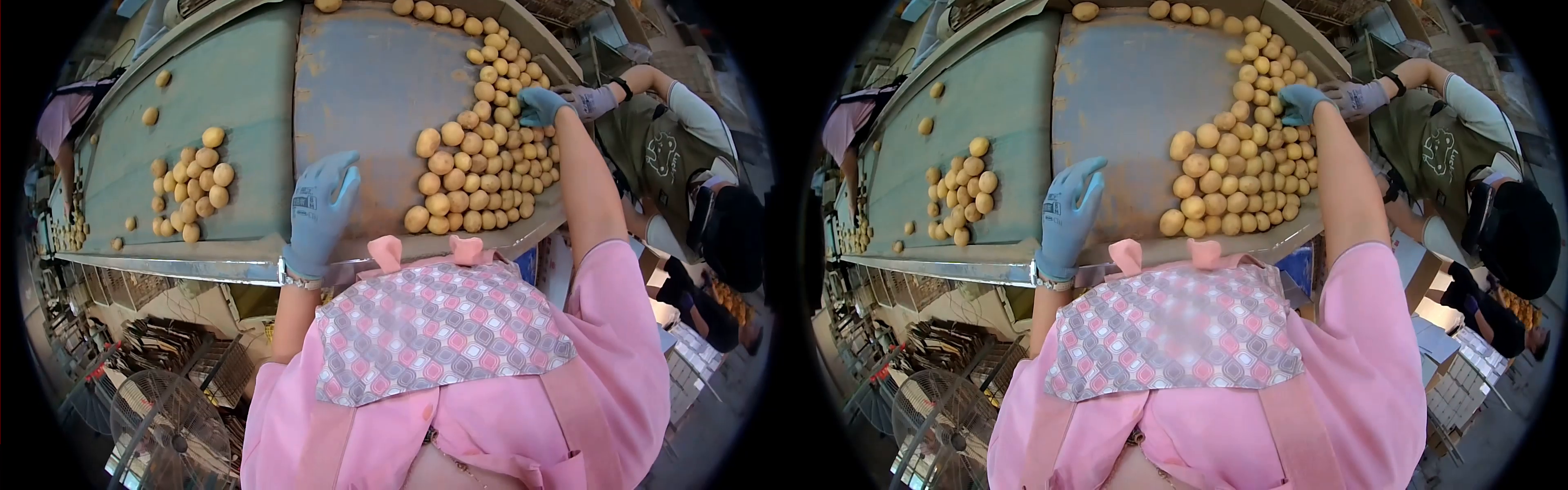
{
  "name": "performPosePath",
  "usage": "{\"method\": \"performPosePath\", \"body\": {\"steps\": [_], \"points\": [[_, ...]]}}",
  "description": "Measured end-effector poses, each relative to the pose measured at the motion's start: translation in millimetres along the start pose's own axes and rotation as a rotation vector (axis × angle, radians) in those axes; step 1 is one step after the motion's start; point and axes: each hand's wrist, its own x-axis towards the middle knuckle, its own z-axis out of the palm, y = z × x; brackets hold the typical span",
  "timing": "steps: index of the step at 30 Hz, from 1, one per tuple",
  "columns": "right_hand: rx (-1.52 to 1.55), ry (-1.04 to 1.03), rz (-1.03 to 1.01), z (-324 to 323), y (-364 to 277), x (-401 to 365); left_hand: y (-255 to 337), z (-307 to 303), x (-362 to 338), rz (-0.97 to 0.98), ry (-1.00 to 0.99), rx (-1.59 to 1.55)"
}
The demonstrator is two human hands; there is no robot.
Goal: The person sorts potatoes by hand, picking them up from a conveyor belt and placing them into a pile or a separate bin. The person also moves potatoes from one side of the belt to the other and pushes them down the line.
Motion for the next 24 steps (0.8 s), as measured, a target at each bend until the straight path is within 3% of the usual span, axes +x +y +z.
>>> {"method": "performPosePath", "body": {"steps": [1, 4, 7, 11, 15, 19, 22, 24], "points": [[-0.272, -0.026, -0.083, -6.1, 0.0, 11.1, -1.0, -2.4, -0.5, 0.003, -0.001, 0.000], [0.458, 0.067, 0.172, 1.7, 4.3, 15.2, -6.2, -13.4, -1.7, 0.065, -0.003, 0.014], [0.644, 0.277, 0.297, 27.9, -31.4, -3.7, -5.8, -27.9, -1.8, -0.026, -0.035, -0.016], [0.211, 0.442, 0.183, 61.5, -75.2, -28.9, -7.1, -41.9, 0.1, 0.015, -0.028, -0.023], [-0.229, 0.587, 0.214, 66.2, -77.8, -22.1, -7.1, -56.6, 0.6, -0.001, -0.044, -0.037], [-0.348, 0.966, 0.042, 104.4, -124.6, -62.6, -3.7, -67.7, -2.2, -0.081, -0.034, -0.096], [-0.472, 0.970, -0.463, 119.5, -148.9, -90.8, 2.2, -76.8, 1.5, -0.146, -0.057, -0.106], [-0.678, 0.732, -0.518, 152.0, -162.8, -103.0, -7.5, -77.8, 0.8, -0.077, -0.026, -0.097]]}}
